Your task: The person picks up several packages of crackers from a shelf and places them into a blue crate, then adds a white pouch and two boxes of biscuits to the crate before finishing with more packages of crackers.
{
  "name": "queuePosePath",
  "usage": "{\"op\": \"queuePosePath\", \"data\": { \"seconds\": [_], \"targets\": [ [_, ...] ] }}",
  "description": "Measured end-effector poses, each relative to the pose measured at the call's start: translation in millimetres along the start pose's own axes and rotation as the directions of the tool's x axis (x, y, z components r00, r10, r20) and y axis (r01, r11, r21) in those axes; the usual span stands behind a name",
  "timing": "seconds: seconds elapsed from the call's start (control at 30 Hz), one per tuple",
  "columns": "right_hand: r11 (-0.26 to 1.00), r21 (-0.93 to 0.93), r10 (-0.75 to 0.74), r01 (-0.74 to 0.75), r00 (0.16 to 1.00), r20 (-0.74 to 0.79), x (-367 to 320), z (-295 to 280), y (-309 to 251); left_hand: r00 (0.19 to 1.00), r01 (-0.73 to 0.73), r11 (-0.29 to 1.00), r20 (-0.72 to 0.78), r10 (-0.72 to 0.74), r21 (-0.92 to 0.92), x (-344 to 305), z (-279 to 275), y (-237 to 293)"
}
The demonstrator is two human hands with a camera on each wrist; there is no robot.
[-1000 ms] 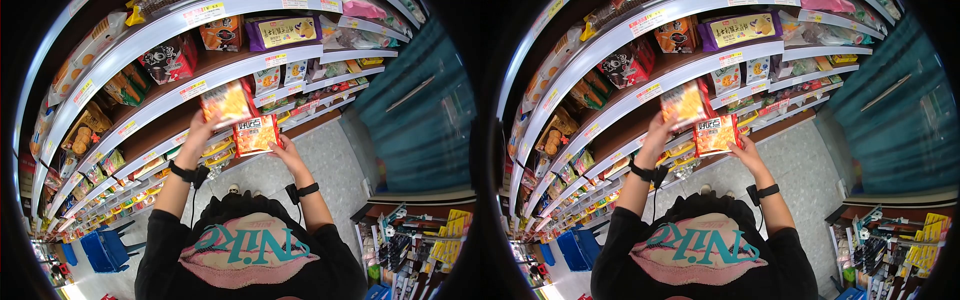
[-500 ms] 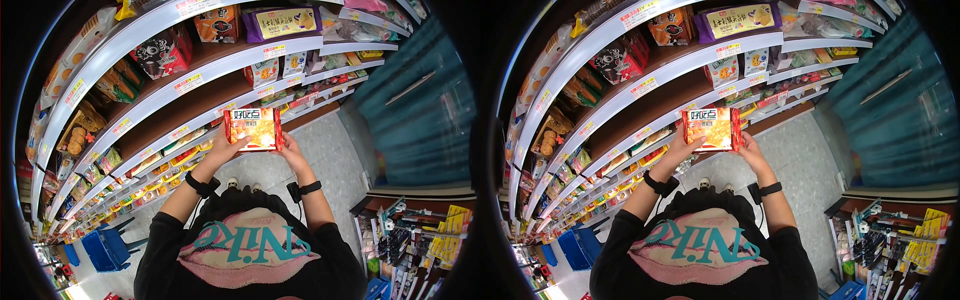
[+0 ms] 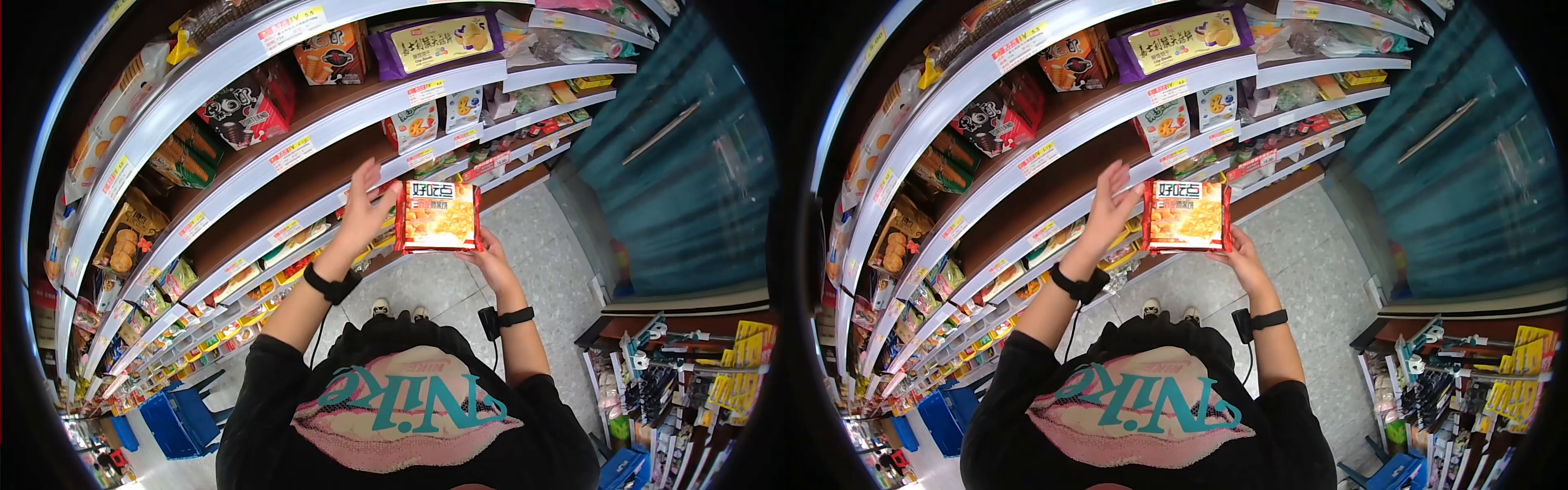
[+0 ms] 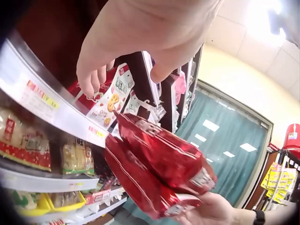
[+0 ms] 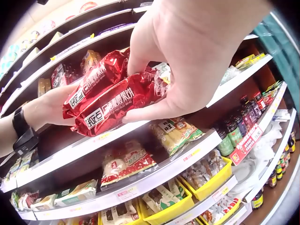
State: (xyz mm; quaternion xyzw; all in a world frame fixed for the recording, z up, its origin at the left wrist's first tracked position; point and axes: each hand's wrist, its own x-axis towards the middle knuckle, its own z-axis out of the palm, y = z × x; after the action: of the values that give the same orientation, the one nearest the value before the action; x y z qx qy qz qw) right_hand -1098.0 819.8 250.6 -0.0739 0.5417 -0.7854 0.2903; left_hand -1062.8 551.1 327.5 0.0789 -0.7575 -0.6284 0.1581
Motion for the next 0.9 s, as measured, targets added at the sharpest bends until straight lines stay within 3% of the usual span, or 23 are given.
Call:
{"op": "queuePosePath", "data": {
  "seconds": [0.07,0.13,0.17,0.23,0.27,0.37,0.5,0.53,0.73,0.9],
  "targets": [
    [1.0,0.013,-0.02,0.02,1.0,-0.019,-3,-8,0,0.996,-0.093,0.996,0.008,0.093,0.017,30,3,1],
    [0.999,0.036,-0.028,0.029,0.999,-0.016,-8,-13,-2,0.972,-0.177,0.981,-0.143,0.187,0.081,63,10,-6],
    [0.999,0.034,-0.035,0.036,0.999,-0.019,-10,-16,-3,0.971,-0.183,0.98,-0.14,0.193,0.077,80,10,-7],
    [0.999,0.015,-0.034,0.034,0.999,-0.04,-15,-20,-2,0.96,-0.236,0.908,-0.065,0.274,0.345,102,10,8],
    [0.999,0.013,-0.042,0.043,0.998,-0.043,-18,-23,-2,0.996,-0.068,0.972,-0.042,0.08,0.223,106,13,13],
    [0.999,-0.022,-0.029,0.027,0.997,-0.065,-26,-30,-4,0.997,-0.072,0.991,-0.027,0.076,0.109,123,19,20],
    [0.999,-0.03,-0.014,0.011,0.995,-0.101,-36,-40,-4,0.998,0.043,0.99,-0.032,-0.048,-0.132,128,20,34],
    [1.0,-0.024,-0.02,0.017,0.995,-0.097,-37,-44,-3,0.997,-0.015,0.997,-0.077,0.009,-0.077,137,19,24],
    [0.999,-0.022,-0.033,0.031,0.995,-0.093,-35,-56,-3,0.973,-0.014,1.0,-0.23,0.016,0.012,144,19,23],
    [0.999,-0.014,-0.035,0.034,0.998,-0.061,-26,-56,-4,0.96,-0.143,0.973,-0.214,0.181,0.179,146,18,11]
  ]
}}
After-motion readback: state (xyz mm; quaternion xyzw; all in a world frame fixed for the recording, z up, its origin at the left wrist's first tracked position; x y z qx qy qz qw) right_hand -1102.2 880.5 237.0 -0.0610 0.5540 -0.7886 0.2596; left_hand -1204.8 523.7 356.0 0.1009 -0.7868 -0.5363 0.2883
